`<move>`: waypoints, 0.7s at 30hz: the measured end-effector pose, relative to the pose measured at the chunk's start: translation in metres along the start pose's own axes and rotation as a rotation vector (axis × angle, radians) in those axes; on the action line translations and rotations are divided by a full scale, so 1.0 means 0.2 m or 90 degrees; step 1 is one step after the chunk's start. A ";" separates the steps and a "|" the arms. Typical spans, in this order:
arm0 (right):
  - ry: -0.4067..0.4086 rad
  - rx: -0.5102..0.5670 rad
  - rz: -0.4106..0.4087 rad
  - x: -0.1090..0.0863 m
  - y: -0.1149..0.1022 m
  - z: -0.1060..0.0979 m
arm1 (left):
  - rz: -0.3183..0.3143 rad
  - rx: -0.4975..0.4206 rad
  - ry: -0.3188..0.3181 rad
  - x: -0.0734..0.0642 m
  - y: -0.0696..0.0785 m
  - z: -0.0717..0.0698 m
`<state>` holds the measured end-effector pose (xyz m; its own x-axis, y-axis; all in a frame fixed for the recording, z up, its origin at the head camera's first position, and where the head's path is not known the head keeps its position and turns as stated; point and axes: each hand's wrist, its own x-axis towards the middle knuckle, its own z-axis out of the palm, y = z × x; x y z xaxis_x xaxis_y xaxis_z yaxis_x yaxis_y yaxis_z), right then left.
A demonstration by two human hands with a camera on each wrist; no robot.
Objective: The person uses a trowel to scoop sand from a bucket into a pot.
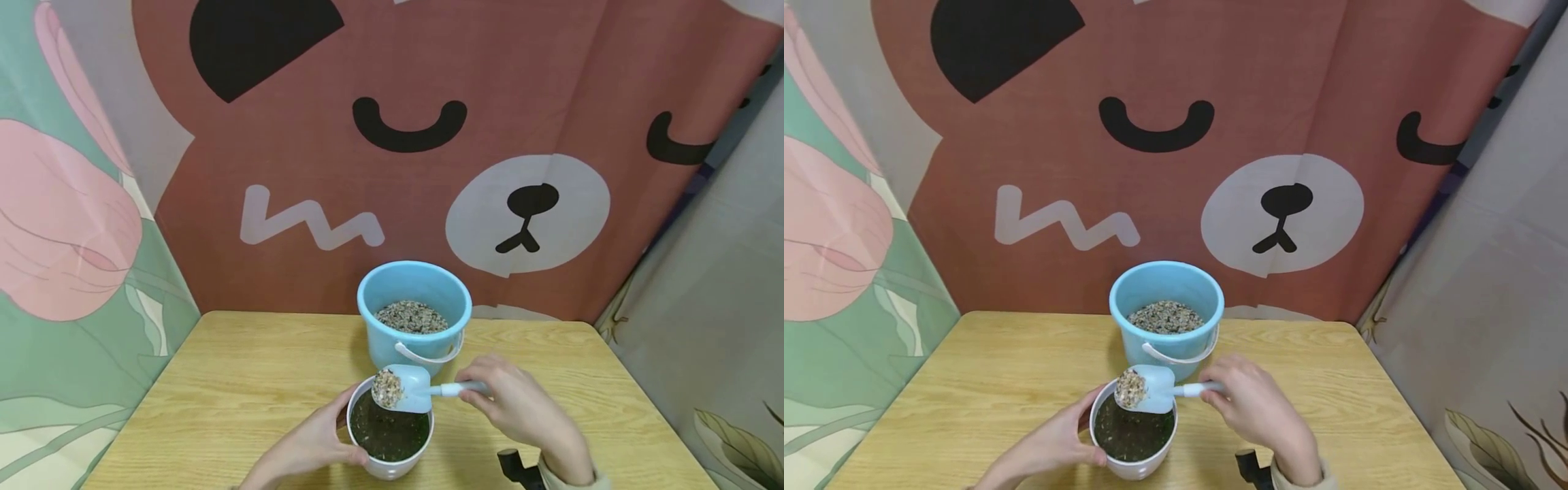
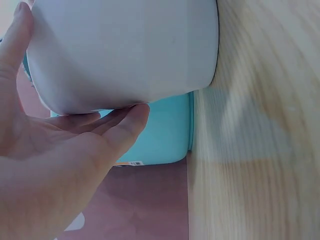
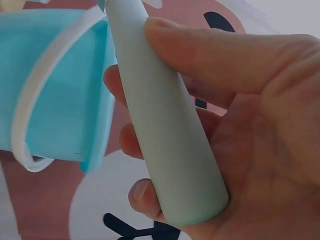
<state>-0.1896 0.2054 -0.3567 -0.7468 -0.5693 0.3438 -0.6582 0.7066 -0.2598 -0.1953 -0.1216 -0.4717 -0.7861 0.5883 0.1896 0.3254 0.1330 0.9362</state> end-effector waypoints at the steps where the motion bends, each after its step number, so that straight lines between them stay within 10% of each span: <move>1: -0.004 0.000 0.001 0.00 0.00 0.01 | 0.000 -0.002 0.000 0.00 0.00 0.00; 21: -0.025 -0.020 -0.028 0.04 -0.03 0.12 | -0.023 0.001 0.012 0.00 0.00 0.01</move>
<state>-0.1938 0.1871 -0.3753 -0.7212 -0.6154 0.3181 -0.6873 0.6931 -0.2172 -0.1947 -0.1201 -0.4718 -0.8068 0.5684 0.1612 0.2977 0.1553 0.9420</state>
